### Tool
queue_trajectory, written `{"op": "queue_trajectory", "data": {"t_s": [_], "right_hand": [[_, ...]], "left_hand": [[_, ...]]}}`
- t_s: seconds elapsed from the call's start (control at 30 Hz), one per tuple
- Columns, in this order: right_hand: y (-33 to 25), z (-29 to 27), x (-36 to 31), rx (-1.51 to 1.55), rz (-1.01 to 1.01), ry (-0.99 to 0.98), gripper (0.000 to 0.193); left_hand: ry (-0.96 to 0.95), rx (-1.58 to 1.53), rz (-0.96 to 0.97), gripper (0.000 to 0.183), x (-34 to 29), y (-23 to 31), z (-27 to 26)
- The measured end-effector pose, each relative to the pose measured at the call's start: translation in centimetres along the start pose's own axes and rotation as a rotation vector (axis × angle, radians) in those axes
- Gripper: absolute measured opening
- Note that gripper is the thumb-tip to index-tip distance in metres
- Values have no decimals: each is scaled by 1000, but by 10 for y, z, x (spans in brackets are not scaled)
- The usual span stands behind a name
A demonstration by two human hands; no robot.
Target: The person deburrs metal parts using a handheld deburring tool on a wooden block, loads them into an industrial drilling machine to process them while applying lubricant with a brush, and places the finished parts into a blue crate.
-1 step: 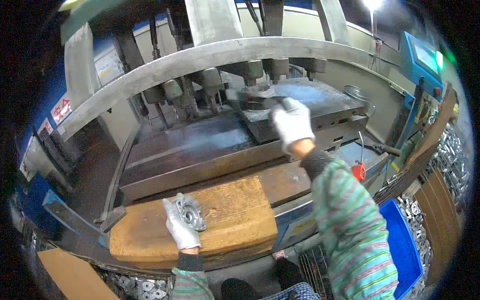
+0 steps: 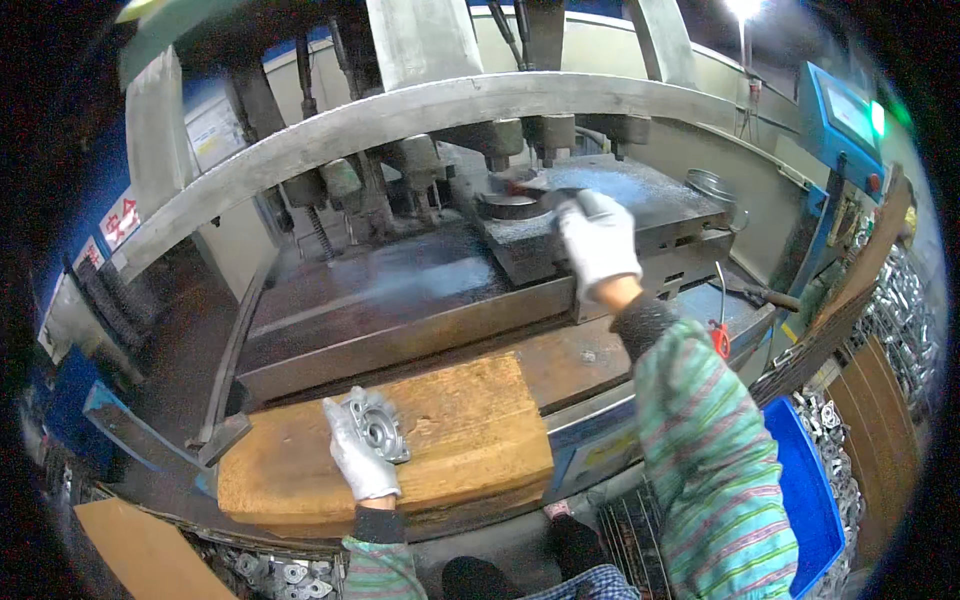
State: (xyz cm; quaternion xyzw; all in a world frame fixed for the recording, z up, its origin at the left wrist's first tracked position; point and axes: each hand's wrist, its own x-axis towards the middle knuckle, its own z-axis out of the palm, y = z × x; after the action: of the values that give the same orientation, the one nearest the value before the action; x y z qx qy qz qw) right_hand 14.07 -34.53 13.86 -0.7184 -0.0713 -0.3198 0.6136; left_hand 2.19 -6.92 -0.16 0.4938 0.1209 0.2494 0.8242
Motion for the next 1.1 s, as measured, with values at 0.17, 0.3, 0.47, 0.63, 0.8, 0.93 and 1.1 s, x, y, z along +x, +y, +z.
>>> {"op": "queue_trajectory", "data": {"t_s": [0.17,0.3,0.47,0.63,0.8,0.93,1.1], "right_hand": [[7,-10,36,-330,-44,237,18],[7,1,49,27,135,16,24],[9,-62,35,-86,70,-24,24],[18,-88,55,-320,3,183,25],[33,-50,87,-126,168,49,30],[31,-92,74,-61,163,-26,26],[29,-193,72,240,257,185,20]], "left_hand": [[29,-10,12,61,-1,2,3],[64,-20,6,56,-4,4,8],[42,7,26,62,-3,3,6],[47,1,7,62,-1,1,6],[78,-14,8,54,-4,4,9],[43,-12,38,52,-5,5,11],[125,-33,10,61,-1,4,18]]}}
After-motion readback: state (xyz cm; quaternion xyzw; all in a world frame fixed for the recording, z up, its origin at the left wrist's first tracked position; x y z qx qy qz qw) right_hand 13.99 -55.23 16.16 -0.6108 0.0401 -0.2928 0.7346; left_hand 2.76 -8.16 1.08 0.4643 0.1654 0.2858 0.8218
